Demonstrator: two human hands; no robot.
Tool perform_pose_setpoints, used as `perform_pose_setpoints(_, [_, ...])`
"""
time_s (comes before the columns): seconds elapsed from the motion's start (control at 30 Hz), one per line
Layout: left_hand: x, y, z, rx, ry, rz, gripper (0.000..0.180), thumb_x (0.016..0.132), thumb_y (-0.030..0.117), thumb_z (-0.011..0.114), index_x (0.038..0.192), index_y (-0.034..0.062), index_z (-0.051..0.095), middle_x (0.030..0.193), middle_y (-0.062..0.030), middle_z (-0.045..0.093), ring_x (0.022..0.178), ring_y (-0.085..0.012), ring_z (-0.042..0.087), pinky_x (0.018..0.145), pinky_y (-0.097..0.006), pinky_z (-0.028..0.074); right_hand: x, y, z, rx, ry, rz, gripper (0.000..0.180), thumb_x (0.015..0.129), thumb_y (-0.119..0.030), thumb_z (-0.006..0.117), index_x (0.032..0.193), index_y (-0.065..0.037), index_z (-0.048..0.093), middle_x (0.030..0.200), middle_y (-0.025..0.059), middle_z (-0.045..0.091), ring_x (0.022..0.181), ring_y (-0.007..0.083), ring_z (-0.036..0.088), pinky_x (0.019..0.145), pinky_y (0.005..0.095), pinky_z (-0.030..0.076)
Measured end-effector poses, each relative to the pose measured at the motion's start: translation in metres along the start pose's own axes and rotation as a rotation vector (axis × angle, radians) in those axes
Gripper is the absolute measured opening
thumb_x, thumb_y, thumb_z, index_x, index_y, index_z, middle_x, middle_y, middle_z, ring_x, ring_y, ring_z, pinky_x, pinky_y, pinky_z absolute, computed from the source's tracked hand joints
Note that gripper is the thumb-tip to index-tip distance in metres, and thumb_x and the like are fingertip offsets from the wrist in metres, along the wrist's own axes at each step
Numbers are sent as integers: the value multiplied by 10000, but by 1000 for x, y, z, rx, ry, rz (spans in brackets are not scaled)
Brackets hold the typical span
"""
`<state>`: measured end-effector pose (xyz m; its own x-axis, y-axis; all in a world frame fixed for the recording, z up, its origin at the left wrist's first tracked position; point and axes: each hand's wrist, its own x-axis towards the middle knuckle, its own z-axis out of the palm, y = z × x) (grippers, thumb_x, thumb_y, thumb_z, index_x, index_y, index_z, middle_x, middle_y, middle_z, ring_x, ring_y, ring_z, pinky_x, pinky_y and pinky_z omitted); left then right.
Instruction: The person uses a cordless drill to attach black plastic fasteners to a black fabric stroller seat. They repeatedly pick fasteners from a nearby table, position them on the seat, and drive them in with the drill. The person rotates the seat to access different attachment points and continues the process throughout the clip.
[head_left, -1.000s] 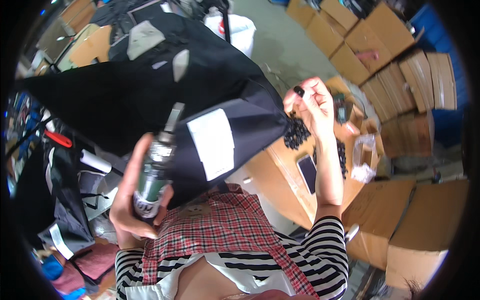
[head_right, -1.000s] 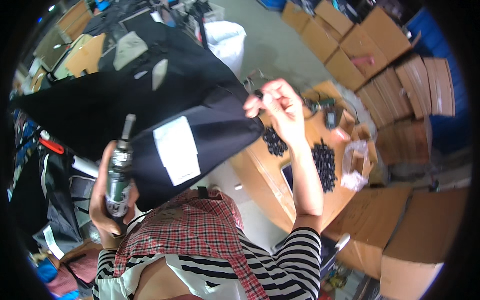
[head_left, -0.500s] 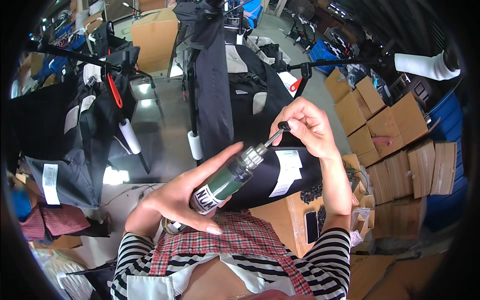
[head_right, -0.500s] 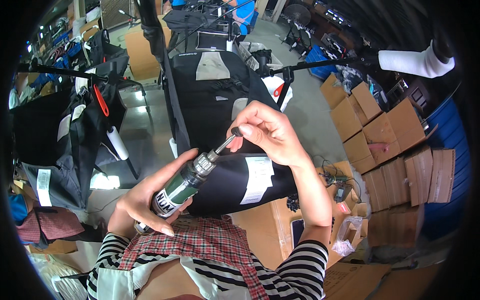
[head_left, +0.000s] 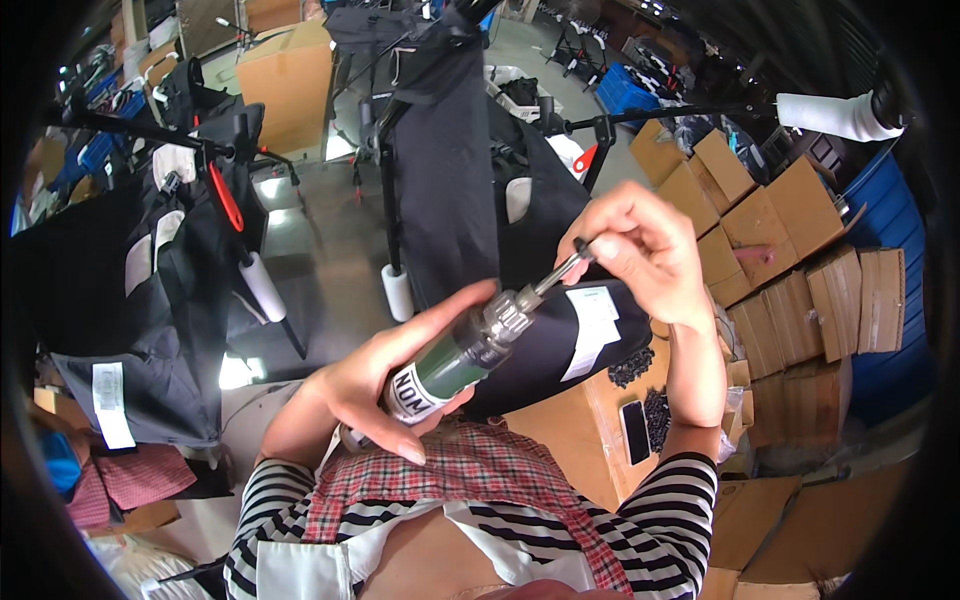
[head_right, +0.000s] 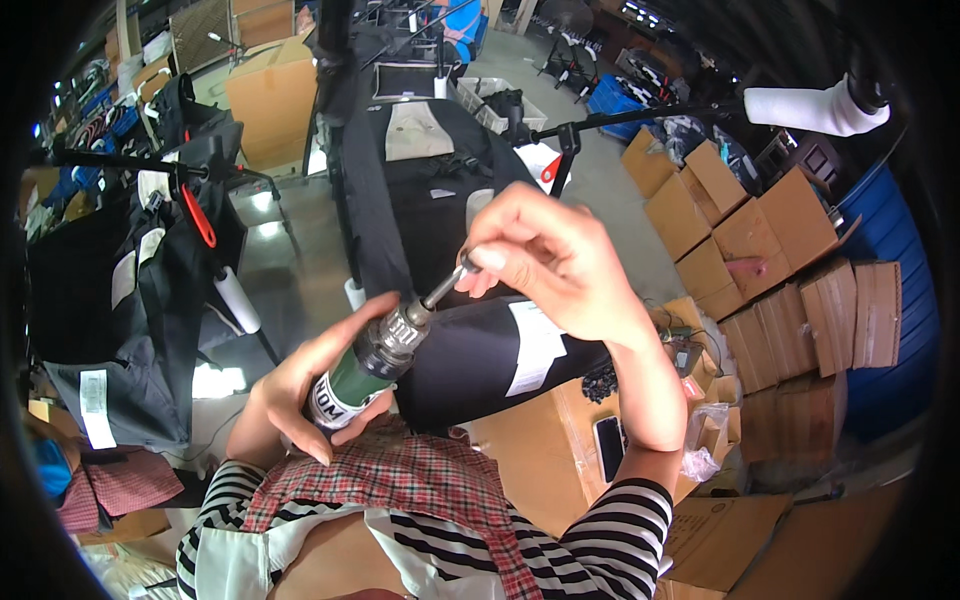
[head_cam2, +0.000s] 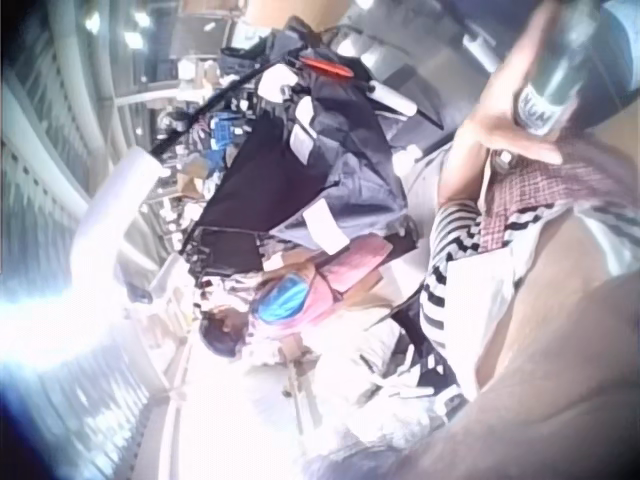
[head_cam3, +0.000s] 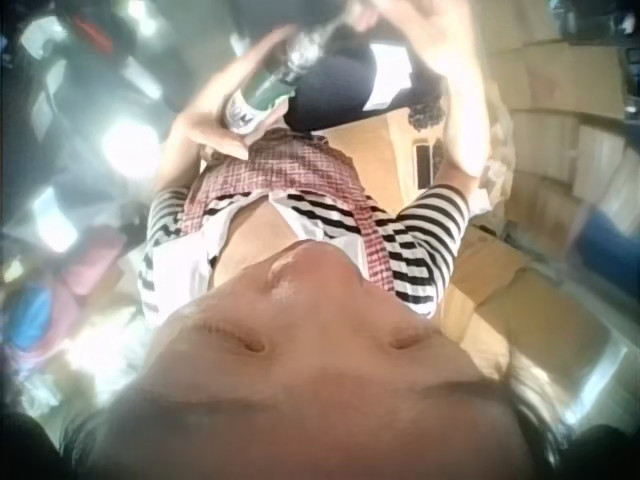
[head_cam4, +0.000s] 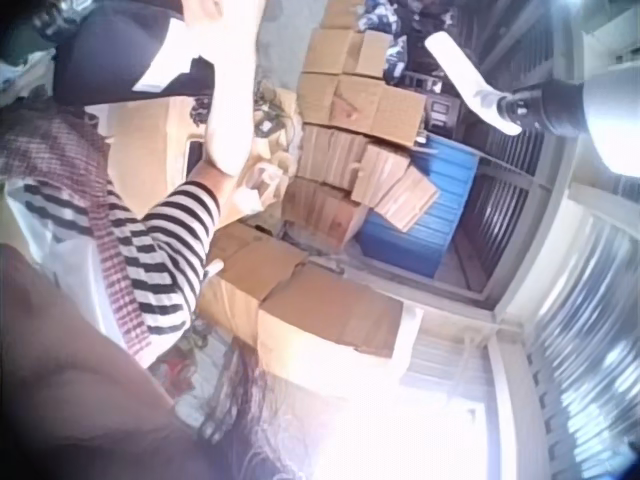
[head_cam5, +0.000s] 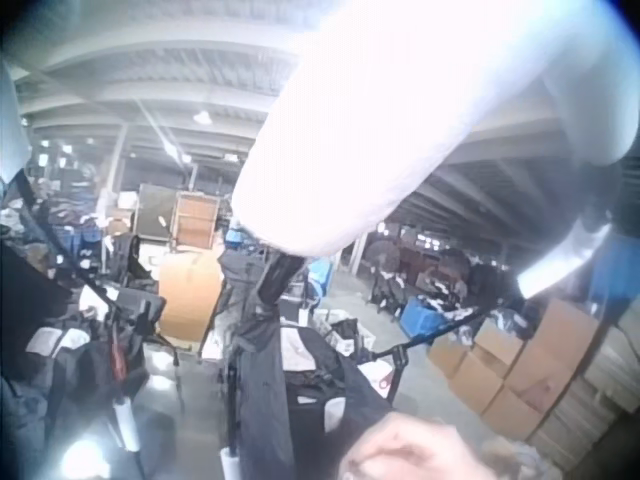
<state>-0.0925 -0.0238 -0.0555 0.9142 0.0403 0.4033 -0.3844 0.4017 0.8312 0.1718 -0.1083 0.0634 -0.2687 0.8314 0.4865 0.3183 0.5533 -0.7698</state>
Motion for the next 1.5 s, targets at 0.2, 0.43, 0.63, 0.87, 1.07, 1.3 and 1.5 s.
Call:
perform_pose_setpoints(0.2, [-1, 27, -5, -234, 191, 327, 1402, 561, 21, 864, 1599, 204, -61, 898, -190, 567, 532, -203, 604, 465, -277, 466, 13, -10, 49, 56, 237, -11, 220, 1030, -156, 522, 1061, 48, 596, 917, 164, 694, 767, 212, 694, 688, 329, 570])
perform_pose_setpoints(0.43, [-11, 52, -15, -93, 297, 480, 1312, 635, 148, 835, 1600, 218, -52, 871, -185, 548, 522, -210, 611, 478, -310, 497, 16, 22, 152, -419, -9, 18, 426, 861, 19, 671, 1266, 43, 541, 1003, 234, 668, 856, 433, 662, 731, 422, 563])
perform_pose_setpoints(0.63, [-43, 62, -25, -101, 291, 541, 1264, 690, 75, 786, 1579, 269, -90, 922, -196, 534, 554, -217, 640, 932, -554, 560, 58, 29, 131, -295, 216, 54, 173, 1005, -67, 553, 1121, 27, 641, 703, 120, 639, 569, 172, 623, 522, 292, 484])
perform_pose_setpoints(0.87, [-45, 48, -44, -89, 296, 510, 1161, 739, 127, 782, 1575, 183, -22, 984, -187, 527, 611, -231, 666, 925, -603, 543, 85, 23, 127, -820, 425, -263, 71, 941, -49, 652, 969, 10, 627, 722, 129, 649, 523, 211, 642, 477, 296, 464])
perform_pose_setpoints(1.07, [-31, 44, -36, -85, 423, 521, 1271, 686, 75, 775, 1577, 253, -113, 910, -172, 571, 558, -234, 656, 855, -538, 596, 116, 51, 60, -1098, 505, -162, 117, 885, -49, 619, 969, 25, 584, 713, 226, 634, 680, 428, 656, 604, 493, 530])
perform_pose_setpoints(1.3, [-15, 32, -28, 86, 515, 585, 1160, 744, 133, 779, 1579, 190, -24, 929, -197, 531, 577, -243, 648, 859, -574, 582, 133, 55, 30, -613, 279, -395, 168, 889, -19, 613, 1035, 59, 583, 749, 244, 629, 729, 443, 638, 640, 437, 517])
perform_pose_setpoints(1.5, [10, 27, -10, 218, 682, 663, 1100, 737, 171, 771, 1562, 110, 46, 906, -198, 536, 549, -238, 633, 821, -567, 596, 173, 56, 8, -351, -154, -624, 280, 752, -127, 709, 924, 44, 568, 844, 190, 607, 766, 370, 586, 720, 413, 481])
